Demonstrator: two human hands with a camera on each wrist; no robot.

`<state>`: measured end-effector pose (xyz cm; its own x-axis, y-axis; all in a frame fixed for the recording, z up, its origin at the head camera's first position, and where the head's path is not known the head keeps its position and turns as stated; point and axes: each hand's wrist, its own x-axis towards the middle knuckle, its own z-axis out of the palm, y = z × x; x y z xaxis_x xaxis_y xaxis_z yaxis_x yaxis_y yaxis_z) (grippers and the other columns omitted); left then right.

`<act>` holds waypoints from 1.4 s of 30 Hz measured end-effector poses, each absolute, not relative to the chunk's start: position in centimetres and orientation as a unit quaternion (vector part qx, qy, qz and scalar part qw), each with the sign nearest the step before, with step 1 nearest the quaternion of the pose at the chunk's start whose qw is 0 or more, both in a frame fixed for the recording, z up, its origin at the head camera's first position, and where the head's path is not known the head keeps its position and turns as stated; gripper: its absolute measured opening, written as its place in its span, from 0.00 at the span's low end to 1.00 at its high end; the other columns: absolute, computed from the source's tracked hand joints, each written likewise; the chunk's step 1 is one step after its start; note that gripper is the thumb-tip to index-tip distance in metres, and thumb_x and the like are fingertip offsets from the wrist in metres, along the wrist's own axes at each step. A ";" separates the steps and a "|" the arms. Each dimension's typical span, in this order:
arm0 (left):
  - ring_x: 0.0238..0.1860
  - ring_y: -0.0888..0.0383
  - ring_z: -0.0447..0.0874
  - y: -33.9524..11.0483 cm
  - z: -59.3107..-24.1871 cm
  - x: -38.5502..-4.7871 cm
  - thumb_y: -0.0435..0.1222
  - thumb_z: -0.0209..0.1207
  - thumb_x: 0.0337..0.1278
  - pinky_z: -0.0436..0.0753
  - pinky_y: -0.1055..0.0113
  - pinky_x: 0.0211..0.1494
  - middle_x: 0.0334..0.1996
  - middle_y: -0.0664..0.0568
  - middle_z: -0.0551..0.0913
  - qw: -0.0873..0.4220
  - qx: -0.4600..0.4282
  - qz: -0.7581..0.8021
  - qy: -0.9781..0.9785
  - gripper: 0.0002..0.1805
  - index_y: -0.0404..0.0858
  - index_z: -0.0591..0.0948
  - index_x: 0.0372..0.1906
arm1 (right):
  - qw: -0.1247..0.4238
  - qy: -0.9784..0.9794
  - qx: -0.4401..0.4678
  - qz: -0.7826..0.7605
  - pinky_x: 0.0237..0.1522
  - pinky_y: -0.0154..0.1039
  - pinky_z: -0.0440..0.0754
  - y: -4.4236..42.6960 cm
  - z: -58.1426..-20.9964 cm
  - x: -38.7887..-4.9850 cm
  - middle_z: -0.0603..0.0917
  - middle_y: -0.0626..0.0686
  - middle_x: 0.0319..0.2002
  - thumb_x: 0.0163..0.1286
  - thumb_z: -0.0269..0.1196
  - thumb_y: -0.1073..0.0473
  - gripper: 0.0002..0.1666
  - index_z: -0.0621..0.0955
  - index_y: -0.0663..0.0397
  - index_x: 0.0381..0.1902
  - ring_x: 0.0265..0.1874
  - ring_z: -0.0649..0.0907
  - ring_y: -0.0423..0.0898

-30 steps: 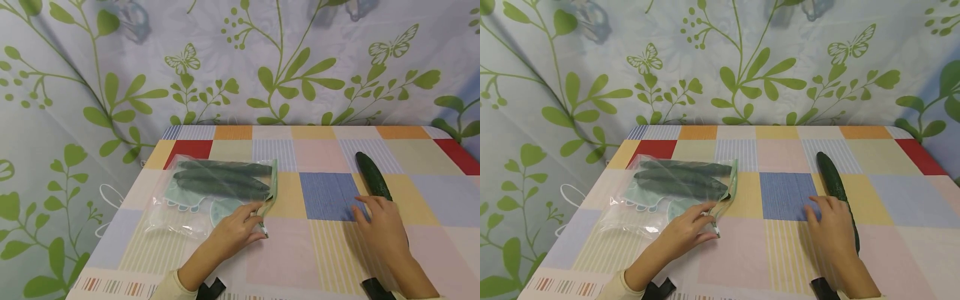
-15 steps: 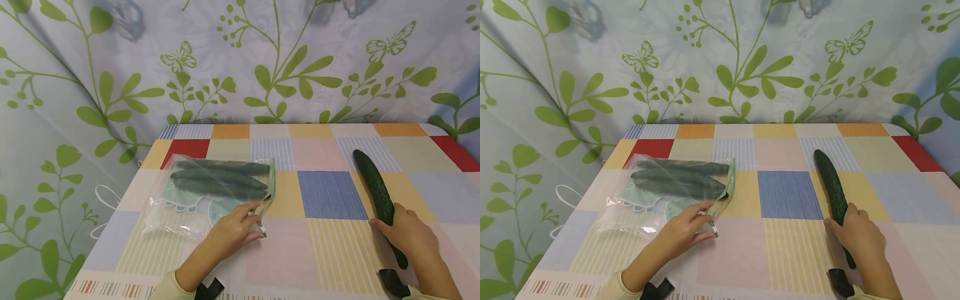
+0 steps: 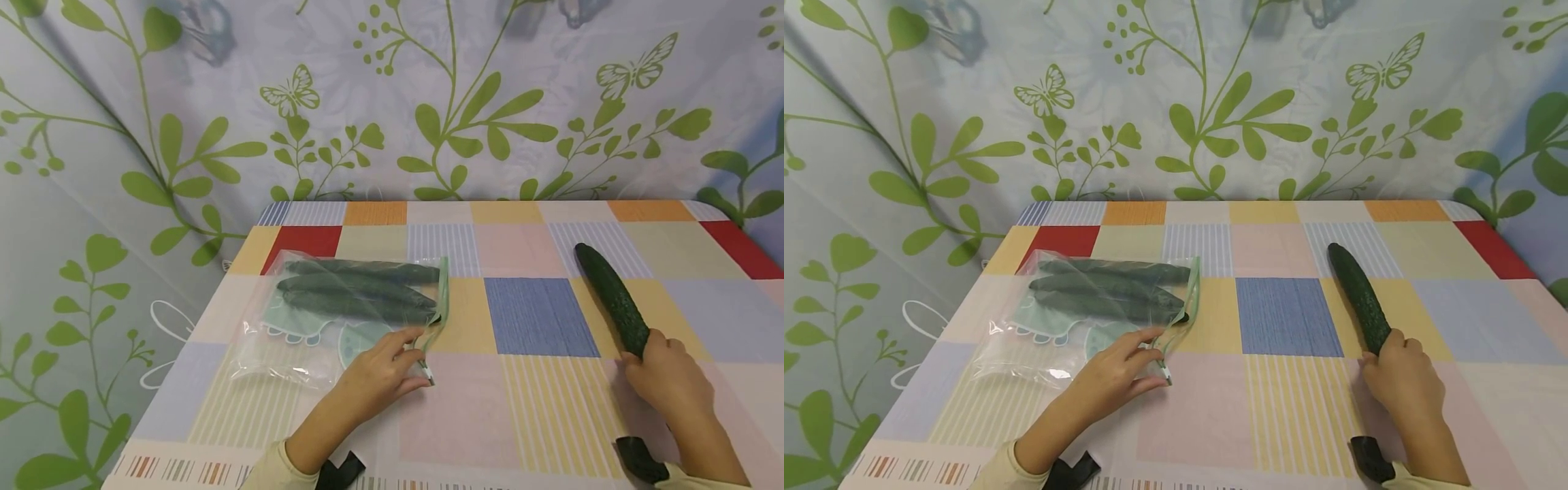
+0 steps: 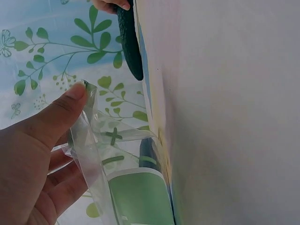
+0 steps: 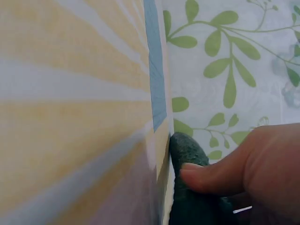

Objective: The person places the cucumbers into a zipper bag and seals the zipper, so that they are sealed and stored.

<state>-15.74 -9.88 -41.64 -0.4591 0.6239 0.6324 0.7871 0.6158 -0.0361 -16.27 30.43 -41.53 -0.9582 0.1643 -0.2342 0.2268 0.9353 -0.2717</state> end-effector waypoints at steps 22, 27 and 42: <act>0.44 0.60 0.78 -9.9 -41.6 -15.7 0.46 0.68 0.39 0.79 0.76 0.43 0.50 0.49 0.77 0.305 -0.416 -0.137 -0.846 0.17 0.41 0.82 0.34 | -0.136 0.963 -0.029 -0.232 0.39 0.64 0.65 27.4 -42.1 -15.8 0.68 0.77 0.44 0.58 0.60 0.69 0.29 0.65 0.73 0.56 0.41 0.69 0.72; 0.44 0.60 0.78 -9.9 -41.6 -15.7 0.46 0.68 0.39 0.79 0.76 0.42 0.50 0.48 0.77 0.302 -0.417 -0.136 -0.846 0.17 0.40 0.82 0.34 | -0.100 0.962 -0.045 -0.250 0.39 0.63 0.65 27.0 -42.2 -15.7 0.68 0.75 0.47 0.60 0.60 0.65 0.31 0.64 0.70 0.60 0.44 0.69 0.70; 0.44 0.60 0.78 -9.9 -41.5 -15.7 0.46 0.68 0.39 0.79 0.76 0.42 0.50 0.49 0.77 0.297 -0.416 -0.140 -0.848 0.17 0.41 0.82 0.34 | -0.102 0.947 -0.152 -0.263 0.38 0.58 0.69 26.1 -42.4 -15.7 0.73 0.66 0.47 0.58 0.63 0.64 0.31 0.67 0.68 0.59 0.43 0.74 0.64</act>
